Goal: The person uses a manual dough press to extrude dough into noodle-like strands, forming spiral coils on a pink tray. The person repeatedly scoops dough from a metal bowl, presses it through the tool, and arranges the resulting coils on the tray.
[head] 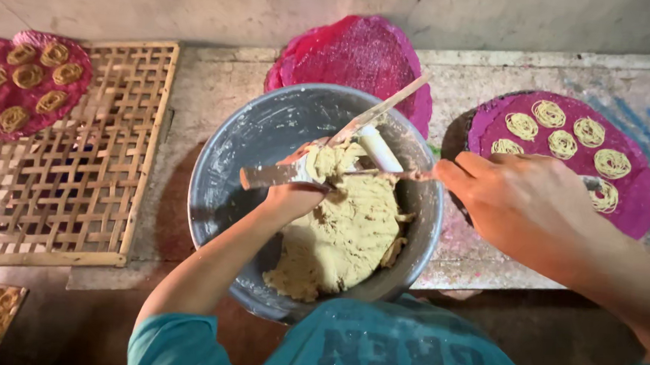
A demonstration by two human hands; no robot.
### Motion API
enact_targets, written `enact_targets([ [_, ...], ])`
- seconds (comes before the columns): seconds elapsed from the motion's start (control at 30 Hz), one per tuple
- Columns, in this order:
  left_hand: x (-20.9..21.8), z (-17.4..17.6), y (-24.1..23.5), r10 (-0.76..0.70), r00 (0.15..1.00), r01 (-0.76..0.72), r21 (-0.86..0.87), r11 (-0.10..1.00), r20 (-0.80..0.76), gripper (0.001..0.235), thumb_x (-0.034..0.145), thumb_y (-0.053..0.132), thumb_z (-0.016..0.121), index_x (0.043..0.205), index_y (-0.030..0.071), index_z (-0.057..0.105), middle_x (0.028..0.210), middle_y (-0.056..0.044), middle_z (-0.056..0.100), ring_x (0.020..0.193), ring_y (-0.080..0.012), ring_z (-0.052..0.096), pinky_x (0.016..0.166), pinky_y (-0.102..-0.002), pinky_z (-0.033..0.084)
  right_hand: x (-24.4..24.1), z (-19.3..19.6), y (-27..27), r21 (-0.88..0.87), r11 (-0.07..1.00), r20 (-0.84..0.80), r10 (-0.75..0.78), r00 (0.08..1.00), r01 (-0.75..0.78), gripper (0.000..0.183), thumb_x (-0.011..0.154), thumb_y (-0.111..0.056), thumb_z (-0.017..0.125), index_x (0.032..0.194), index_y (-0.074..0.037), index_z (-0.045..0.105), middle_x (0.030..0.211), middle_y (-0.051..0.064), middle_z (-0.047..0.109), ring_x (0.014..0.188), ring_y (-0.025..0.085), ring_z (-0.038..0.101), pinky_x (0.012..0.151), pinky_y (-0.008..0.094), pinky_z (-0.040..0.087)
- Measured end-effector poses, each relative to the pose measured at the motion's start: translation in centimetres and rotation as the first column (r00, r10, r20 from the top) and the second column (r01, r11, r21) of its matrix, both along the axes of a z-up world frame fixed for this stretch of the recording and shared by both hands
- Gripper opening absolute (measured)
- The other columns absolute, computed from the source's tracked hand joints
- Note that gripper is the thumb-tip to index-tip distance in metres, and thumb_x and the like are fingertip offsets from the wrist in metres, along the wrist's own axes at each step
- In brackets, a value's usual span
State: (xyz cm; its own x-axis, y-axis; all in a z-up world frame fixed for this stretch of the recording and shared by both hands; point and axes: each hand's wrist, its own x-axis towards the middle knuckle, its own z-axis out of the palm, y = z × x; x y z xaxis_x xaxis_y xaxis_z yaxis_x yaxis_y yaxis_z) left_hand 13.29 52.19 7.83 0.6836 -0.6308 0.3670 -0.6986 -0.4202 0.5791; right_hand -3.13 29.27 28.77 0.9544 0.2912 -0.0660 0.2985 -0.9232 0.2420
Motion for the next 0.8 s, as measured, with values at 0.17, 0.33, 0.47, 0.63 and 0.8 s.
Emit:
enact_targets([
  [0.17,-2.5,3.7,-1.5,0.098,0.866,-0.01,0.179,0.984,-0.49,0.058,0.088,0.039,0.071,0.143,0.025,0.055,0.127,-0.003,0.065,0.096,-0.0214,0.073,0.079,-0.037,0.062,3.4,-5.7,4.0,-0.232,0.968,-0.073,0.079,0.994,-0.094,0.023,0.091,-0.012,0.058,0.112,-0.005,0.061,0.097,0.011,0.069,0.079,0.026,0.073,0.055,0.037,0.059],
  [0.33,-2.1,4.1,-0.8,0.015,0.997,-0.009,0.092,0.996,-0.072,0.073,0.067,0.031,0.089,0.132,0.015,0.06,0.119,-0.012,0.067,0.104,-0.0298,0.068,0.087,-0.041,0.057,2.8,-5.0,3.8,-0.108,0.985,-0.02,0.134,0.991,-0.135,0.027,0.088,-0.011,0.059,0.115,-0.008,0.063,0.094,0.009,0.068,0.069,0.025,0.073,0.05,0.036,0.058],
  [0.47,-0.6,5.5,1.2,0.106,0.991,-0.103,0.04,0.994,-0.08,0.092,0.056,0.037,0.089,0.137,0.014,0.052,0.117,-0.011,0.066,0.099,-0.0323,0.07,0.082,-0.043,0.057,0.2,0.1,1.2,-0.029,1.0,0.031,0.003,1.0,-0.002,0.029,0.089,-0.015,0.057,0.117,-0.014,0.065,0.088,0.005,0.065,0.065,0.023,0.072,0.048,0.039,0.057],
  [0.63,-1.6,6.4,-1.7,0.002,0.996,0.014,0.167,0.986,-0.094,0.079,0.07,0.026,0.083,0.143,0.018,0.054,0.127,-0.01,0.063,0.102,-0.0356,0.068,0.083,-0.044,0.056,3.0,-5.6,5.2,-0.276,0.957,0.139,0.127,0.982,-0.085,0.022,0.085,-0.014,0.057,0.105,-0.004,0.061,0.083,0.008,0.064,0.068,0.024,0.072,0.051,0.037,0.057],
  [0.8,-0.6,5.6,-2.1,0.071,0.996,-0.063,0.151,0.987,-0.052,0.059,0.088,0.025,0.07,0.142,0.013,0.053,0.133,-0.012,0.062,0.104,-0.0298,0.072,0.085,-0.042,0.061,1.4,-6.7,2.1,0.021,0.996,-0.039,-0.085,0.996,0.086,0.029,0.092,-0.006,0.055,0.121,-0.002,0.06,0.086,0.011,0.068,0.06,0.025,0.07,0.041,0.036,0.055],
])
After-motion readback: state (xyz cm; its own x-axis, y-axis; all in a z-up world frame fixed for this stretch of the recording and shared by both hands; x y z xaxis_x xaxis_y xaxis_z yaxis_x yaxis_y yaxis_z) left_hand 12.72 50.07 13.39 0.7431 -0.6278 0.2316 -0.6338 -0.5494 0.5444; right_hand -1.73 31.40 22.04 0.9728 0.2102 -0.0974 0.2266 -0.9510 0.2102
